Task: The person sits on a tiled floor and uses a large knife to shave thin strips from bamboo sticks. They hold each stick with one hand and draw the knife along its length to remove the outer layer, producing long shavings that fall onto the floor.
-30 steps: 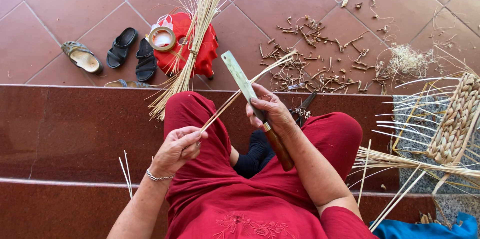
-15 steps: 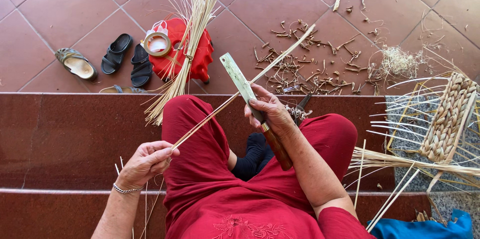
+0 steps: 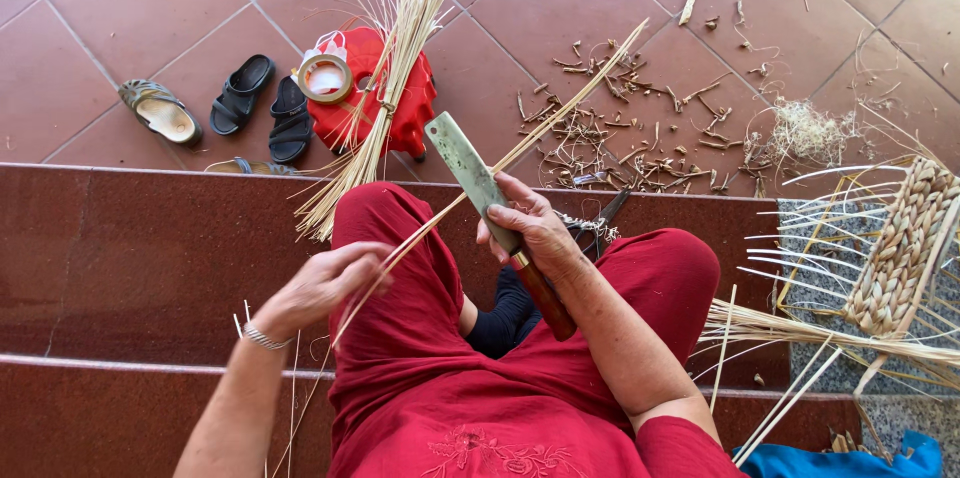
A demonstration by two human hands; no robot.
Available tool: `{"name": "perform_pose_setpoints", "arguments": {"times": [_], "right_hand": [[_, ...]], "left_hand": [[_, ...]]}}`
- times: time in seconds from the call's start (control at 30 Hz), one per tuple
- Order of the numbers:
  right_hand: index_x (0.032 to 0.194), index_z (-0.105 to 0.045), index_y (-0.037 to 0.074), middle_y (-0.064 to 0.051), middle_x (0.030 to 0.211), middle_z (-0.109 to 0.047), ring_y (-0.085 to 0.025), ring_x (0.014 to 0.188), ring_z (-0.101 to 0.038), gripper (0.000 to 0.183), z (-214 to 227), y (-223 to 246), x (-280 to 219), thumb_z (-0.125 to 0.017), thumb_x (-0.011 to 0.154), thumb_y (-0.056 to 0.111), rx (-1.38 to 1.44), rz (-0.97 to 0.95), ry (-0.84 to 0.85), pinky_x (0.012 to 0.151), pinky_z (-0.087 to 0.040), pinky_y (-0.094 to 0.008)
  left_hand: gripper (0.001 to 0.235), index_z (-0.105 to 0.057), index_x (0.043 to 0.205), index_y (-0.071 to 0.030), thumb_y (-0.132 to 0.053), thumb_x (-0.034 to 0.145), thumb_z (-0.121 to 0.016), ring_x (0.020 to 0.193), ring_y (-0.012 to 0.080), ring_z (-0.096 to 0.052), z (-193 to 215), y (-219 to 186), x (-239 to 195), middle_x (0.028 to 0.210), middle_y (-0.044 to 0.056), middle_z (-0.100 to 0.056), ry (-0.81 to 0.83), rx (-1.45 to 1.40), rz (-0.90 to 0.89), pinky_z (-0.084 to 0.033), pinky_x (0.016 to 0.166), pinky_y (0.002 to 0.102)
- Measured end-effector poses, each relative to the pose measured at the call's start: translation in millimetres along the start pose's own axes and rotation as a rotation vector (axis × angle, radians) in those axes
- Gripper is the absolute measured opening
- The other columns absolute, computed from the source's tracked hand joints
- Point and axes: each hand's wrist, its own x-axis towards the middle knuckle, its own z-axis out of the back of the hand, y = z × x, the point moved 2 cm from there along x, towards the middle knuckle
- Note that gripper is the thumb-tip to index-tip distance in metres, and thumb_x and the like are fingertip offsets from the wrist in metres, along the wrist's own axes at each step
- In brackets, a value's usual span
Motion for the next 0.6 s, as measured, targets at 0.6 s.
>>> {"name": "perform_pose_setpoints", "arguments": {"times": [0.6], "right_hand": [[0.137, -0.047, 0.004, -0.016, 0.079, -0.069, -0.016, 0.047, -0.058, 0.037, -15, 21, -16, -0.062, 0.103, 0.007, 0.027, -0.013, 0.099, 0.043, -0.046, -0.023]], "left_hand": [[0.009, -0.075, 0.1, 0.001, -0.006, 0.095, -0.074, 0.07, 0.0013, -0.049, -59, -47, 72, 0.08, -0.006, -0.06, -0.221, -0.124, -0.273, -0.041, 0.06, 0.018]]}}
